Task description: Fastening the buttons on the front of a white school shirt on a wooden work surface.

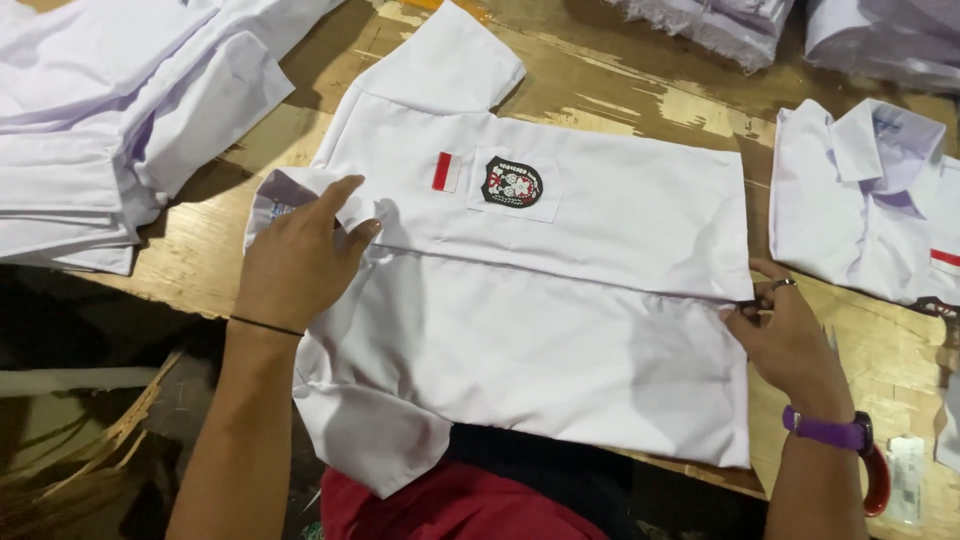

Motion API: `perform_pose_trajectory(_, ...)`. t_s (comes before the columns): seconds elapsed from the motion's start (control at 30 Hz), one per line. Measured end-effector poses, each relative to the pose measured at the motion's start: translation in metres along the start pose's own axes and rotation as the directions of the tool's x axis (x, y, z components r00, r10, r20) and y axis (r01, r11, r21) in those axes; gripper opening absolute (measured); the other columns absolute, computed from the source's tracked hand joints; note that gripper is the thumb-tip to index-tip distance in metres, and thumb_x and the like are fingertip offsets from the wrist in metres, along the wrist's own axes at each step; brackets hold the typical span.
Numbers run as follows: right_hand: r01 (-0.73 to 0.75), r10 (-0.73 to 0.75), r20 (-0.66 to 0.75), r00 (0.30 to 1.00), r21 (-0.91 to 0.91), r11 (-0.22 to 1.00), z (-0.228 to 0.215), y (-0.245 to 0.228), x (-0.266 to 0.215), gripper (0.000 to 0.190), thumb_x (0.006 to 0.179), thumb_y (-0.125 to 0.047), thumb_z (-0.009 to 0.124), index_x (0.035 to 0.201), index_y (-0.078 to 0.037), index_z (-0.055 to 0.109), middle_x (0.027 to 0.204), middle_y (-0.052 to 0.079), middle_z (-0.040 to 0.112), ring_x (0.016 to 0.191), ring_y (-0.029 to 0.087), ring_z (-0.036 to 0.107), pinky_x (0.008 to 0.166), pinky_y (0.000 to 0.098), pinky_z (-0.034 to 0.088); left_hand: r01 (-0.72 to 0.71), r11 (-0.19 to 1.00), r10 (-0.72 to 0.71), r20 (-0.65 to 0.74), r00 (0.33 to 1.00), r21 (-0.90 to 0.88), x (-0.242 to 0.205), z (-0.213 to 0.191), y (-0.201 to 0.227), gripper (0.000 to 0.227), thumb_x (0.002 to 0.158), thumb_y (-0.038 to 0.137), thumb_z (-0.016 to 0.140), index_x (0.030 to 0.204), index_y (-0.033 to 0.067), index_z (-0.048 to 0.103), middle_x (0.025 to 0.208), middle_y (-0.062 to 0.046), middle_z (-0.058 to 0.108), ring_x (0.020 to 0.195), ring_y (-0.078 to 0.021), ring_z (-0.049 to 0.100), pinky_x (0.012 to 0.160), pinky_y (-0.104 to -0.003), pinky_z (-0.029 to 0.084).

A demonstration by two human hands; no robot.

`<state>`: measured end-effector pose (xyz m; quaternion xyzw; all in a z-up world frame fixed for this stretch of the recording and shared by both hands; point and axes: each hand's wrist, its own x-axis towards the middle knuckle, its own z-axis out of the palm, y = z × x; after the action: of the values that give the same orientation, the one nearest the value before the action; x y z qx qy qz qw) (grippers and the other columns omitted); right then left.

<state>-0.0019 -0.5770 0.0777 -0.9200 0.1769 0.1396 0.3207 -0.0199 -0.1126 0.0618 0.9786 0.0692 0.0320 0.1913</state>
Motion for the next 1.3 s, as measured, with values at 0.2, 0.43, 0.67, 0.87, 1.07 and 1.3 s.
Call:
perform_pose_trajectory(0.2,0.027,-0.013,-0.105,0.994,0.139,0.99,0.0,0.01,0.003,0.05,0.095,-0.008,0.07,0.143,-0.01,0.055,0.118,0.015,0.071,0.105,0.026,0.068,0.091,0.0378,0.053,0.01,1.0,-0.011,0.048,0.999,0.017,0.001,0.002,-0.002,0.023,0.1,0.033,0.057,0.119,0.0238,0.067,0.108,-0.004,0.074,0.099,-0.0387,0.067,0.073,-0.055,0.051)
perform_pose_trajectory(0.43,0.08,-0.053,-0.135,0.989,0.204,0.976,-0.004,0.019,0.01,0.046,0.093,0.0,0.07,0.137,-0.006,0.061,0.101,0.012,0.071,0.095,0.021,0.07,0.088,0.0329,0.055,0.046,0.996,-0.043,0.034,0.998,-0.076,0.0,0.002,-0.007,0.021,0.1,0.035,0.062,0.115,0.0253,0.072,0.1,-0.003,0.078,0.097,-0.0364,0.067,0.076,-0.054,0.05)
perform_pose_trajectory(0.67,0.053,-0.028,-0.152,0.988,0.166,0.985,-0.006,0.013,0.018,0.035,0.09,-0.001,0.07,0.125,-0.006,0.067,0.103,0.014,0.074,0.094,0.023,0.07,0.081,0.0355,0.056,0.213,0.957,-0.186,0.144,0.972,-0.195,0.001,-0.011,-0.001,0.022,0.097,0.038,0.066,0.113,0.0275,0.077,0.073,-0.003,0.071,0.075,-0.0246,0.066,0.083,-0.041,0.048)
perform_pose_trajectory(0.87,0.072,-0.049,-0.168,0.985,0.134,0.988,-0.002,0.014,0.021,0.029,0.09,-0.006,0.072,0.118,-0.007,0.067,0.103,0.015,0.074,0.088,0.022,0.069,0.076,0.0342,0.055,0.068,0.991,-0.066,0.021,0.998,-0.117,-0.004,0.015,-0.023,0.022,0.098,0.04,0.068,0.116,0.03,0.074,0.071,-0.003,0.067,0.072,-0.0281,0.063,0.067,-0.047,0.048)
perform_pose_trajectory(1.07,0.054,-0.053,-0.182,0.982,0.004,0.999,0.001,0.012,0.019,0.029,0.091,-0.009,0.064,0.12,-0.009,0.064,0.109,0.011,0.067,0.092,0.023,0.066,0.081,0.0377,0.052,-0.059,0.998,0.062,-0.123,0.991,0.03,-0.013,0.021,-0.021,0.022,0.098,0.036,0.068,0.118,0.0268,0.072,0.107,0.003,0.074,0.092,-0.0323,0.07,0.062,-0.051,0.052)
perform_pose_trajectory(1.3,0.382,-0.528,-0.456,0.717,-0.377,0.844,0.027,0.011,-0.009,0.025,0.102,-0.002,0.059,0.125,0.001,0.067,0.128,0.023,0.063,0.11,0.038,0.061,0.096,0.055,0.046,-0.093,0.993,0.102,-0.13,0.986,0.073,-0.018,0.02,-0.012,0.031,0.098,0.035,0.068,0.122,0.0158,0.07,0.103,-0.009,0.072,0.098,-0.0425,0.062,0.069,-0.054,0.053)
